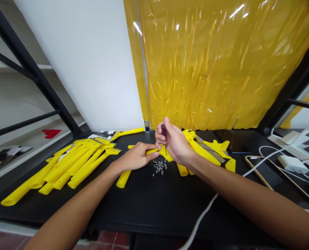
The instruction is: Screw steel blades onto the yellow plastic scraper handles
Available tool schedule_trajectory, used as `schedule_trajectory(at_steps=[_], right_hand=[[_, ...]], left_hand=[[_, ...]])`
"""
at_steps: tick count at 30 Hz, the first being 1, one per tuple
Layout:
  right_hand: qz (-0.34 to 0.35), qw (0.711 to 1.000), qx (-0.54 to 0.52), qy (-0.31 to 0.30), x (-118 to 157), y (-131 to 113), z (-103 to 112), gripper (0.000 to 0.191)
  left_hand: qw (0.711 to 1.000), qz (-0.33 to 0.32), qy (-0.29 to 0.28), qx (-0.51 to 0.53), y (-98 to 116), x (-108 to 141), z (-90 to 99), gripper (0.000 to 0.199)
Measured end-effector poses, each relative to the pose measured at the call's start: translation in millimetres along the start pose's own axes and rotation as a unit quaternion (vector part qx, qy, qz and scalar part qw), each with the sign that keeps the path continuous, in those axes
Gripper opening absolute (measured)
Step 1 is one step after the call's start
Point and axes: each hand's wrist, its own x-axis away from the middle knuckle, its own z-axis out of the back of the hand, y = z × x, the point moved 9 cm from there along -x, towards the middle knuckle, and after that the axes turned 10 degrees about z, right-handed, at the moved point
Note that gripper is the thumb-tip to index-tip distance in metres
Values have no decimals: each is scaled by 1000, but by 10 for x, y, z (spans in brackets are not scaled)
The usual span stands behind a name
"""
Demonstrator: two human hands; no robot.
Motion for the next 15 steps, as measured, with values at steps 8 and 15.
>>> schedule_trajectory(at_steps=[8, 15], right_hand=[[-28, 999, -14, -39, 2, 53, -7, 46], [13, 1000, -27, -1, -75, -51, 95, 40]], left_hand=[[1000, -2, -8, -2, 2, -1, 7, 38], [997, 0, 18, -79, -22, -3, 18, 39]])
